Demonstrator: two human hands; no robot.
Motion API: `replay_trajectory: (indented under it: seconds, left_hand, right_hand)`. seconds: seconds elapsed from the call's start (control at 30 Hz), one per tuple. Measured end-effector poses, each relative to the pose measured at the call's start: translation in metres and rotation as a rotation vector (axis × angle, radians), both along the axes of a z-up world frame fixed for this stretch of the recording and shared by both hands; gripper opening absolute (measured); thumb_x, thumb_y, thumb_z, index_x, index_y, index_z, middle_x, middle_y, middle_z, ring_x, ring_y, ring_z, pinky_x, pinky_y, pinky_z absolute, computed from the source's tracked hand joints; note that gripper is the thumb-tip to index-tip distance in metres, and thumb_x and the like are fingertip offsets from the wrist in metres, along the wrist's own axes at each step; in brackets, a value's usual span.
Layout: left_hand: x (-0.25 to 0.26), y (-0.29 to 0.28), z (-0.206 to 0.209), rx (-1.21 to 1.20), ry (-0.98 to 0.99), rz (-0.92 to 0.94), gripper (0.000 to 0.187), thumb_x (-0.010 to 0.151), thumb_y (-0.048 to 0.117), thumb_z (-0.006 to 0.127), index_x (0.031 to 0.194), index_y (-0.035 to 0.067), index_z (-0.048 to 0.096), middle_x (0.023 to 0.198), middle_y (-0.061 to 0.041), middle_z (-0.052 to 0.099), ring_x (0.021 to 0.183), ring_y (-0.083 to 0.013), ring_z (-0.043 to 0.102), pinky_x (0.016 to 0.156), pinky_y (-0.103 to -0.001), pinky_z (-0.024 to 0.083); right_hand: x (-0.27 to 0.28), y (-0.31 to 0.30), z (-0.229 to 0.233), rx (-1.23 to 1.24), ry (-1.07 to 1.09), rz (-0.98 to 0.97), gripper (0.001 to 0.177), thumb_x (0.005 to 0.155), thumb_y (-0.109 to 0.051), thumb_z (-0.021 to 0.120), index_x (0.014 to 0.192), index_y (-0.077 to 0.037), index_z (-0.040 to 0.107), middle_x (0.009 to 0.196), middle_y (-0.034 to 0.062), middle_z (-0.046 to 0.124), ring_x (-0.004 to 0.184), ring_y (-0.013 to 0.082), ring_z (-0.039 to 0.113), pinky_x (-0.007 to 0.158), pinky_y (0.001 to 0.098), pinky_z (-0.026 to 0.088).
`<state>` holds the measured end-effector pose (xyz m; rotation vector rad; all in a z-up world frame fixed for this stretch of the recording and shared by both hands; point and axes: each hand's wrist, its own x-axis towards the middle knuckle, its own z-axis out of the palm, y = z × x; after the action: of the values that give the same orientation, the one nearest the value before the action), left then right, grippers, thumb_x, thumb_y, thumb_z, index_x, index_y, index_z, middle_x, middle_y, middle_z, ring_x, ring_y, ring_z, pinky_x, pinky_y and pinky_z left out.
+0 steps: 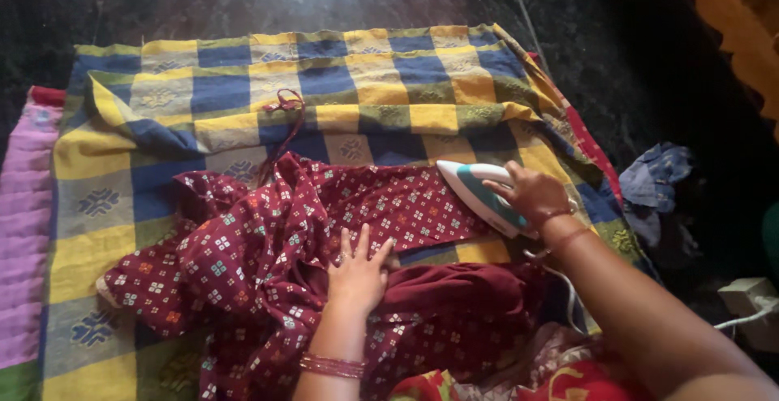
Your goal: The person irons a maroon patterned garment laid out on a multi-colored checkered cloth on the floor. They use a white and teal electric iron to smooth the fabric, frequently adjusting the garment's position and folding sections to reach different areas.
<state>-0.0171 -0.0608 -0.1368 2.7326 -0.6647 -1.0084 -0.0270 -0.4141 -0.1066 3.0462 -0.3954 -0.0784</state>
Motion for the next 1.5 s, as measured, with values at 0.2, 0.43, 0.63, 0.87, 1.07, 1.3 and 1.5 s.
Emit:
replay_trajectory:
  seconds: [0.2, 0.43, 0.63, 0.87, 1.07, 1.3, 1.5]
  left_hand:
    - [0.009, 0.005, -0.024, -0.096, -0.115, 0.045, 0.057, 0.104, 0.058, 0.034, 0.159, 0.047, 0.024, 0.172, 0.003, -0.005, 0.156, -0.0296, -0.008, 0.12, -0.061, 0.027]
    - [0.022, 0.007, -0.041, -0.098, -0.092, 0.384, 0.067, 0.105, 0.041, 0.04, 0.162, 0.032, 0.006, 0.173, 0.002, -0.003, 0.15, -0.0333, 0.024, 0.089, -0.047, 0.061]
    - [0.036, 0.016, 0.008, -0.334, 0.107, 0.748, 0.071, 0.106, 0.03, 0.035, 0.17, 0.024, 0.003, 0.164, -0.016, 0.03, 0.11, -0.0368, 0.072, 0.084, -0.041, 0.062]
    - [0.062, 0.059, 0.013, -1.234, 0.183, 1.222, 0.066, 0.106, 0.05, 0.028, 0.165, 0.021, 0.016, 0.17, -0.015, 0.026, 0.153, -0.0296, 0.029, 0.124, -0.046, 0.02]
    - [0.073, 0.08, -0.021, -1.521, 0.056, 1.184, 0.065, 0.106, 0.048, 0.031, 0.163, 0.021, 0.017, 0.172, -0.012, 0.01, 0.158, -0.0309, 0.018, 0.127, -0.041, 0.012]
    - [0.074, 0.086, -0.039, -1.624, 0.063, 1.134, 0.061, 0.109, 0.041, 0.028, 0.164, 0.017, 0.017, 0.172, -0.016, 0.015, 0.159, -0.0305, 0.017, 0.127, -0.039, 0.014]
    - [0.075, 0.084, -0.036, -1.601, -0.059, 1.123, 0.061, 0.109, 0.041, 0.026, 0.163, 0.013, 0.021, 0.173, -0.013, 0.016, 0.159, -0.0283, 0.018, 0.127, -0.037, 0.015]
  right_hand:
    - [0.022, -0.003, -0.005, 0.029, 0.092, -0.12, 0.071, 0.089, -0.079, 0.045, 0.117, -0.016, 0.064, 0.088, 0.0208, 0.074, 0.079, 0.0419, 0.073, 0.066, 0.0527, 0.058]
    - [-0.021, -0.01, -0.01, 0.21, 0.174, 0.04, 0.058, 0.093, -0.07, 0.043, 0.099, -0.02, 0.072, 0.082, 0.015, 0.077, 0.077, 0.0369, 0.074, 0.069, 0.0507, 0.056]
    - [-0.014, 0.042, 0.005, 0.106, 0.213, 0.273, 0.055, 0.094, -0.066, 0.047, 0.104, -0.018, 0.07, 0.079, 0.0127, 0.076, 0.069, 0.0301, 0.074, 0.062, 0.0443, 0.058]
    - [0.046, 0.133, 0.023, 0.154, 0.121, 0.295, 0.06, 0.095, -0.069, 0.045, 0.103, -0.016, 0.071, 0.083, 0.0136, 0.075, 0.071, 0.031, 0.073, 0.064, 0.0467, 0.057]
    - [0.083, 0.195, 0.033, 0.216, 0.058, 0.24, 0.063, 0.096, -0.071, 0.043, 0.096, -0.017, 0.074, 0.082, 0.014, 0.075, 0.074, 0.0323, 0.074, 0.066, 0.0471, 0.057]
    - [0.047, 0.251, 0.048, 0.233, 0.32, 0.38, 0.067, 0.094, -0.074, 0.045, 0.09, -0.012, 0.071, 0.071, 0.013, 0.073, 0.058, 0.0247, 0.074, 0.052, 0.041, 0.059]
    - [0.017, 0.275, 0.022, 0.219, -0.022, 0.492, 0.063, 0.093, -0.076, 0.048, 0.081, -0.019, 0.073, 0.061, 0.0067, 0.069, 0.054, 0.0232, 0.068, 0.049, 0.0401, 0.056]
